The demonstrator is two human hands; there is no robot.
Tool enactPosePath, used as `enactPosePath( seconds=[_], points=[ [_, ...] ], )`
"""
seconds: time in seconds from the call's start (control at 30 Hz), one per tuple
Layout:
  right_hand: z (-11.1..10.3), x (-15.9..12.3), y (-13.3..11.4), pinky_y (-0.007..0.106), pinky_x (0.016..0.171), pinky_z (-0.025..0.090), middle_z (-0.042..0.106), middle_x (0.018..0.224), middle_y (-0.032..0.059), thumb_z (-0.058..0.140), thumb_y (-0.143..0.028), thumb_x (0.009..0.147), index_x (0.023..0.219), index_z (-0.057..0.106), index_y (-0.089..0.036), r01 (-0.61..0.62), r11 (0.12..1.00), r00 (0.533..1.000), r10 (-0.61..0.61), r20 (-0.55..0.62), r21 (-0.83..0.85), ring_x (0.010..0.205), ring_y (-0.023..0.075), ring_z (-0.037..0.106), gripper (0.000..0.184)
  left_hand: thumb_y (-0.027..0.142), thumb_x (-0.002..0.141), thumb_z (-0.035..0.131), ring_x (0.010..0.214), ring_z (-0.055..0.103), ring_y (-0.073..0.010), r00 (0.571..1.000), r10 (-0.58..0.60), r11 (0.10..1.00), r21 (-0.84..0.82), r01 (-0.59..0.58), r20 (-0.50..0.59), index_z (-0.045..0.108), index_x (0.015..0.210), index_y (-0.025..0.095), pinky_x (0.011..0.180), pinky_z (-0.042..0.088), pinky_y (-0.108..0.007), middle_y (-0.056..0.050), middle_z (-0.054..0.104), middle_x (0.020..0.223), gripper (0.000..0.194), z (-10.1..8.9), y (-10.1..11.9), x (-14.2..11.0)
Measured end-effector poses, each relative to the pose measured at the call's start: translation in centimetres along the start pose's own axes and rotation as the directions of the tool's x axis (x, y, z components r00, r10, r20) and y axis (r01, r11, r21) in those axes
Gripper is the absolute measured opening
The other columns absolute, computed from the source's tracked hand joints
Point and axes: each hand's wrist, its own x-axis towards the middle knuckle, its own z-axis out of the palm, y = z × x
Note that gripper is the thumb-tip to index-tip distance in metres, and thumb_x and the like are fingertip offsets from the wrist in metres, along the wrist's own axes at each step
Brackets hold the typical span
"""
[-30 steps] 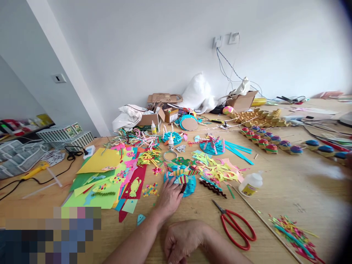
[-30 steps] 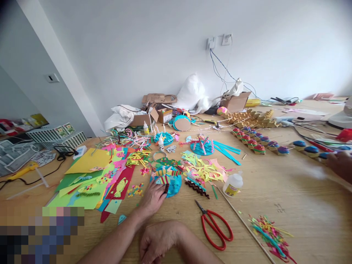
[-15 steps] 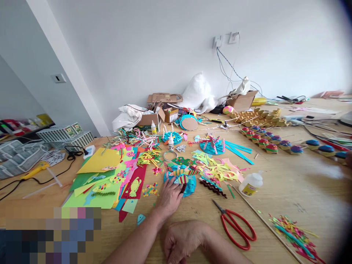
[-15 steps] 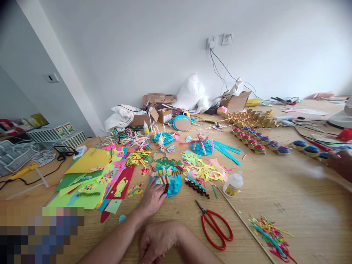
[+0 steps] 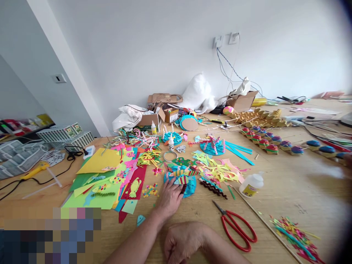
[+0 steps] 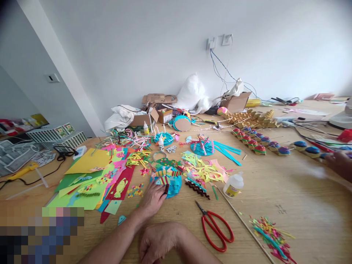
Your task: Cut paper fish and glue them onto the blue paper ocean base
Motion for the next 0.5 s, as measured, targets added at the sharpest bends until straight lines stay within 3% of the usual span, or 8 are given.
enactPosePath(
  seconds=[0.5],
  points=[
    [-0.04,0.36,0.77,0.012,0.044,0.036,0.05,0.052,-0.0082,0.057,-0.018,0.072,0.08,0.063,-0.014,0.062,0.992,0.998,-0.066,-0.025,-0.112,0.043,0.0035,0.045,0.011,0.02,0.082,0.054,0.107,0.052,-0.0215,1.0,-0.007,1.0,0.021,0.007,-0.004,0.056,0.111,0.023,0.104,0.027,-0.045,-0.003,0.063,0.106,0.029,-0.16,0.14,0.08]
  ],
)
